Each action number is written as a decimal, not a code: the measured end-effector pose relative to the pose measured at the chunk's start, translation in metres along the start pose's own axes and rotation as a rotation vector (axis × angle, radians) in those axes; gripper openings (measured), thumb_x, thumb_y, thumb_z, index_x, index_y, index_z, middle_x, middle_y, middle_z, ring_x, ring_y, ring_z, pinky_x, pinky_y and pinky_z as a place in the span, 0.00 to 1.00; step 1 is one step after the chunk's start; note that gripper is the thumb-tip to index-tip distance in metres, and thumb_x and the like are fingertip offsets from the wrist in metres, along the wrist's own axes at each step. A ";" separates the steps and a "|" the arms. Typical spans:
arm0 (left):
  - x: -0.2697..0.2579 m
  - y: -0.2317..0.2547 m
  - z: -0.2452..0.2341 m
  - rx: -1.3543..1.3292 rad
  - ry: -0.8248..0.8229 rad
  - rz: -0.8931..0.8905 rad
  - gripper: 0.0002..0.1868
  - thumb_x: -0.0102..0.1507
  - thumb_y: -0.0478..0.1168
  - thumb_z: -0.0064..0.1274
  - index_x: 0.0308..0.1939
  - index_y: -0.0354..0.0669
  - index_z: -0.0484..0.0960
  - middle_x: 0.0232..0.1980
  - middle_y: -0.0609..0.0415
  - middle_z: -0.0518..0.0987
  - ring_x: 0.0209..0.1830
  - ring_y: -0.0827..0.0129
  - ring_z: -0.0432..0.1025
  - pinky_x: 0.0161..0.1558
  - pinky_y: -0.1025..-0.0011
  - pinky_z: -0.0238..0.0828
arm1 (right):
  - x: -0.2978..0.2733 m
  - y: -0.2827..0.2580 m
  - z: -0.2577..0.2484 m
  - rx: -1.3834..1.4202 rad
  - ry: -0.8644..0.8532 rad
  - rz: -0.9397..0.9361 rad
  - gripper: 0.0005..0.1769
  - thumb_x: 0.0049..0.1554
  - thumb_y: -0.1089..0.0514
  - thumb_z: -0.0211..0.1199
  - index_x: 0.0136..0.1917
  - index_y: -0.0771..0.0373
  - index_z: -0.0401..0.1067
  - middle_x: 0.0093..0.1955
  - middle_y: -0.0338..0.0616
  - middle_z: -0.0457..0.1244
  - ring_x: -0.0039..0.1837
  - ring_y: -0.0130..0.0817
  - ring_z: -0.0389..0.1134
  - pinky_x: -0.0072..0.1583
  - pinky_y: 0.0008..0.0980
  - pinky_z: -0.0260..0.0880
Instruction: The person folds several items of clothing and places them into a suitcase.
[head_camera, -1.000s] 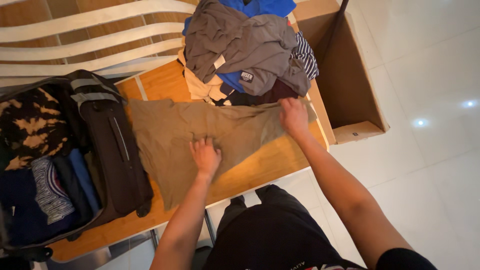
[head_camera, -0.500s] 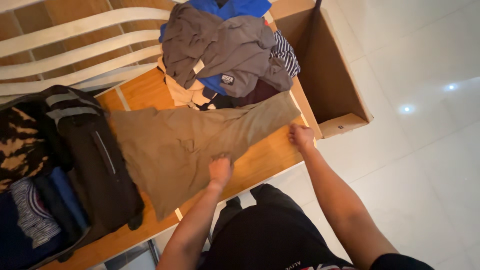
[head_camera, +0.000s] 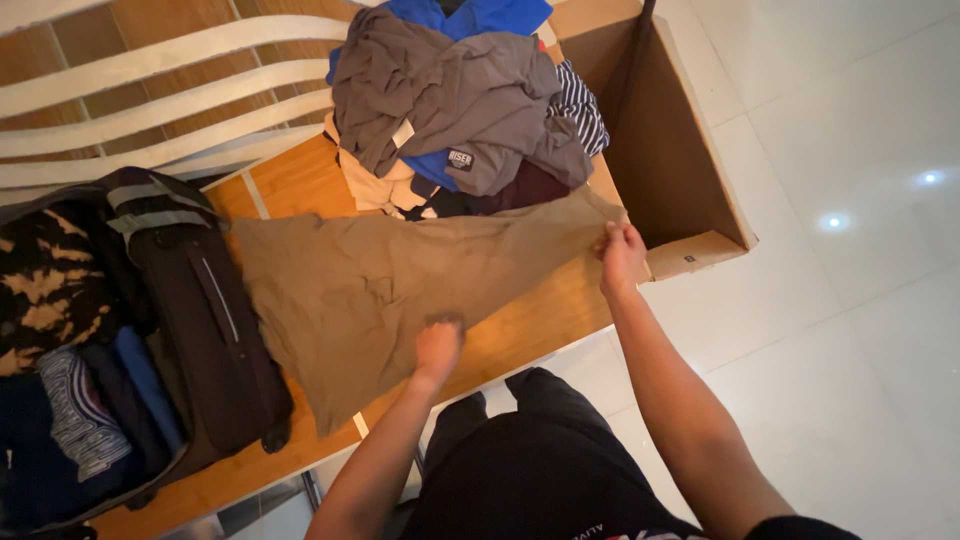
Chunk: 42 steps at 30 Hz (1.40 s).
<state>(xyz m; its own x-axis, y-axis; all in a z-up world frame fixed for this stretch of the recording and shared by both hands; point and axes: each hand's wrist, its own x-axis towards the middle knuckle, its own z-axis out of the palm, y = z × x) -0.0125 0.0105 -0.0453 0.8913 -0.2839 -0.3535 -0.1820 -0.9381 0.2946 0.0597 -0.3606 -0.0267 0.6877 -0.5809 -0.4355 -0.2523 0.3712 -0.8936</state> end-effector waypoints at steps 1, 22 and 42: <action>-0.006 0.001 -0.006 0.002 0.002 0.002 0.10 0.61 0.40 0.49 0.33 0.45 0.86 0.35 0.39 0.83 0.36 0.44 0.79 0.39 0.49 0.76 | -0.006 -0.004 -0.004 0.061 0.008 -0.015 0.11 0.63 0.58 0.59 0.38 0.57 0.64 0.33 0.34 0.57 0.35 0.23 0.58 0.37 0.26 0.58; 0.045 -0.021 -0.046 -0.052 0.052 0.253 0.10 0.51 0.37 0.56 0.35 0.42 0.86 0.38 0.37 0.82 0.40 0.41 0.77 0.43 0.47 0.75 | -0.064 0.017 -0.048 -0.842 0.277 -0.617 0.15 0.53 0.60 0.68 0.53 0.62 0.72 0.49 0.49 0.67 0.53 0.48 0.67 0.55 0.43 0.68; 0.164 0.004 -0.062 -0.023 0.159 0.333 0.17 0.61 0.33 0.42 0.52 0.46 0.81 0.57 0.48 0.80 0.60 0.51 0.73 0.54 0.54 0.73 | 0.013 -0.017 0.042 -1.604 -0.595 -0.635 0.05 0.54 0.52 0.63 0.44 0.49 0.78 0.46 0.39 0.71 0.53 0.41 0.71 0.61 0.46 0.63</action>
<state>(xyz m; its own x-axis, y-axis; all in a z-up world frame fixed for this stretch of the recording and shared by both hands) 0.1582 -0.0272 -0.0474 0.8386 -0.5366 -0.0936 -0.4648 -0.7945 0.3908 0.1017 -0.3440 -0.0123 0.9619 0.0986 -0.2551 0.0259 -0.9613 -0.2741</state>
